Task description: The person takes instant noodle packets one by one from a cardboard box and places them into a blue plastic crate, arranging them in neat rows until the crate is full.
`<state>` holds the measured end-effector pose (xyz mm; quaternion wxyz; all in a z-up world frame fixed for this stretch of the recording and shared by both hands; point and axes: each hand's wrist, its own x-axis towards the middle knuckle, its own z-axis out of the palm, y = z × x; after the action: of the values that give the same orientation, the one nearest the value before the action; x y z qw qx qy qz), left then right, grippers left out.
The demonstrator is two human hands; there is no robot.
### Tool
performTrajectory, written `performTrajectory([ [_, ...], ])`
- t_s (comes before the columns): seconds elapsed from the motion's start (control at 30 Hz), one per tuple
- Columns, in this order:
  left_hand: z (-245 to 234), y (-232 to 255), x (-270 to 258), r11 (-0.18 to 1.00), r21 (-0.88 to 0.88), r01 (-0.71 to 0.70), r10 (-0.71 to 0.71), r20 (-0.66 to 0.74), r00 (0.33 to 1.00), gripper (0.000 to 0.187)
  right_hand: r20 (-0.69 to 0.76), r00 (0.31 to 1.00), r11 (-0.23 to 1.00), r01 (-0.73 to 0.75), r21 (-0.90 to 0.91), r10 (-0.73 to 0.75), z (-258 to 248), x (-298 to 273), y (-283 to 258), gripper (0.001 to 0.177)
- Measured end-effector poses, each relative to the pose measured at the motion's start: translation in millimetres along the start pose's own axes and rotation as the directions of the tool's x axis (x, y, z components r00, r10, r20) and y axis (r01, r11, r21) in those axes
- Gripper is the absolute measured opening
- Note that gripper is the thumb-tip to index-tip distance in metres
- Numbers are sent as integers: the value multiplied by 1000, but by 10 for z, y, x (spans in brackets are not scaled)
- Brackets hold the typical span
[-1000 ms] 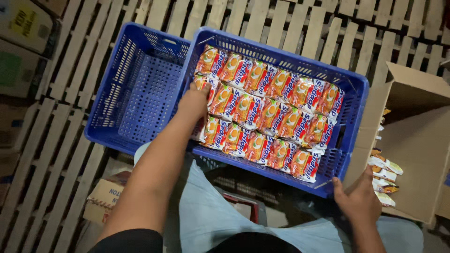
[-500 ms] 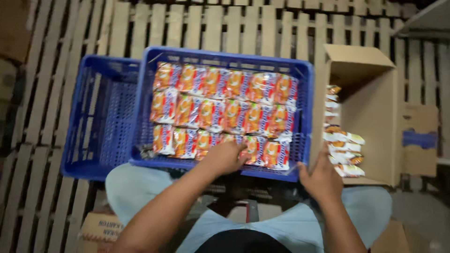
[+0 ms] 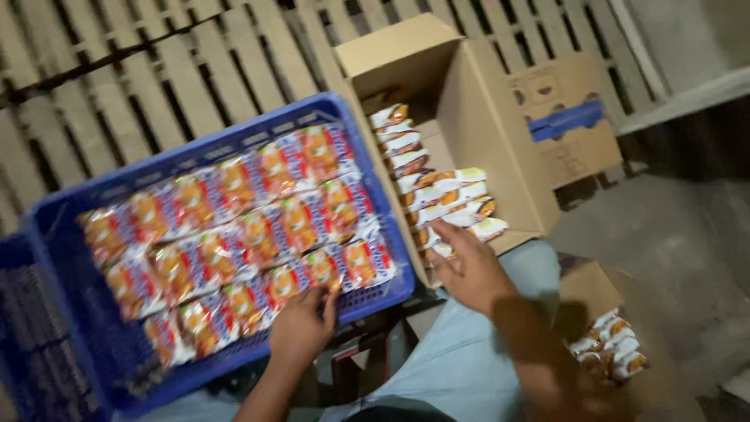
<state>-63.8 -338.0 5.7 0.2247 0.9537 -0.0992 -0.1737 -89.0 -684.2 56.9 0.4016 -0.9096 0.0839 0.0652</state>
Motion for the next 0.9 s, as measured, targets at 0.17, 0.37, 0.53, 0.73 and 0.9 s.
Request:
performTrajectory([
  [0.17,205,-217,-46,983,109,-147,156,-77,985,22,-114,991,991,-76,-111,63,-381,417,537,48],
  [0.37,261,-243,-19,976,183,-116,131,-75,988,22,175,984,922,28,-385,43,-532,1036,726,47],
  [0.53,263,-294,-78,941,312,-131,171,-102,980,23,365,930,853,225,-471,-44,-290,1492,846,68],
  [0.73,118,-191,10,963,190,-190,201,-42,979,25,528,705,676,94,-731,474,-353,1862,332,41],
  [0.9,144,-206,10,956,203,-211,231,-82,969,25,514,785,683,166,-711,345,-437,1696,359,37],
])
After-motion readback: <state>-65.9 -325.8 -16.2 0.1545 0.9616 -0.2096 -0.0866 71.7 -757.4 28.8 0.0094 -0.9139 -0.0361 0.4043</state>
